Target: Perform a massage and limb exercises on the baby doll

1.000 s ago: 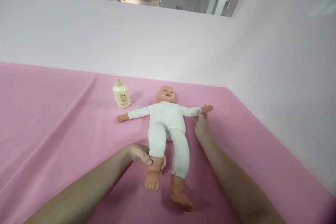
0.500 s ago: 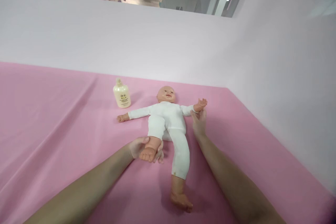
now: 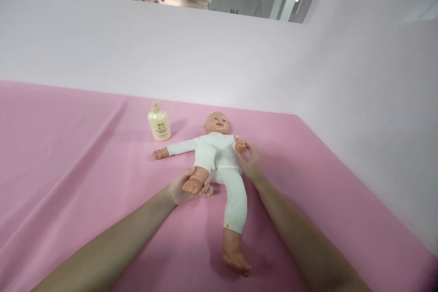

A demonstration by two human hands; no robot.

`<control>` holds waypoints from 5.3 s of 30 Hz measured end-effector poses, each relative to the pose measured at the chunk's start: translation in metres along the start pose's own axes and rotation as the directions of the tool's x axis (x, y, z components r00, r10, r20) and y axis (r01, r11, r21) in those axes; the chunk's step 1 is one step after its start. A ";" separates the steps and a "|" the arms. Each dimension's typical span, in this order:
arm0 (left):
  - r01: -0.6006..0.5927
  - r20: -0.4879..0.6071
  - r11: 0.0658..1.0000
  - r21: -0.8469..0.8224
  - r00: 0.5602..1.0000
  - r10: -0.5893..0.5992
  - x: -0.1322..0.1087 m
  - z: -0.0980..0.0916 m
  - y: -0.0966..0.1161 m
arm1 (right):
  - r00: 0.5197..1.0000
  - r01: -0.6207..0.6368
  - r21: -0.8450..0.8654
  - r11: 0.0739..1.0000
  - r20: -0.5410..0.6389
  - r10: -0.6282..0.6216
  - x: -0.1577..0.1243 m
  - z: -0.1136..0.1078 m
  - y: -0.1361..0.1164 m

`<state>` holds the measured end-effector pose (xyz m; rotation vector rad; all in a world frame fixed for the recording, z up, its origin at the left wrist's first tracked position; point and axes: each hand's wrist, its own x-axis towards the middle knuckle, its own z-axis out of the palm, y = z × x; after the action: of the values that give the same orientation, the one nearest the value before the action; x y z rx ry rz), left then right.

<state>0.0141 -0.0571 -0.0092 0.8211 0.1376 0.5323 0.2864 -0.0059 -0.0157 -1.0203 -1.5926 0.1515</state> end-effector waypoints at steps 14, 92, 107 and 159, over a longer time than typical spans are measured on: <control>-0.011 -0.018 1.000 0.002 1.000 0.011 0.000 0.003 0.001 | 0.980 0.183 -0.128 0.975 0.106 -0.170 0.000 0.000 -0.010; 0.325 0.279 0.852 0.410 0.845 -0.456 -0.008 0.003 -0.001 | 0.843 -0.389 0.419 0.821 -0.197 0.500 0.012 -0.009 0.039; -0.019 0.027 1.000 0.023 0.999 0.018 -0.002 -0.002 -0.001 | 0.937 -0.265 0.323 0.909 -0.136 0.322 0.009 0.001 0.006; 0.017 0.234 0.995 0.101 0.971 -0.041 -0.004 -0.002 -0.004 | 0.919 -0.277 0.321 0.906 -0.188 0.348 0.010 -0.006 0.007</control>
<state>0.0118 -0.0599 -0.0135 0.9710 -0.0438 0.3986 0.2956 0.0024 -0.0101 -1.0166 -1.1363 0.4527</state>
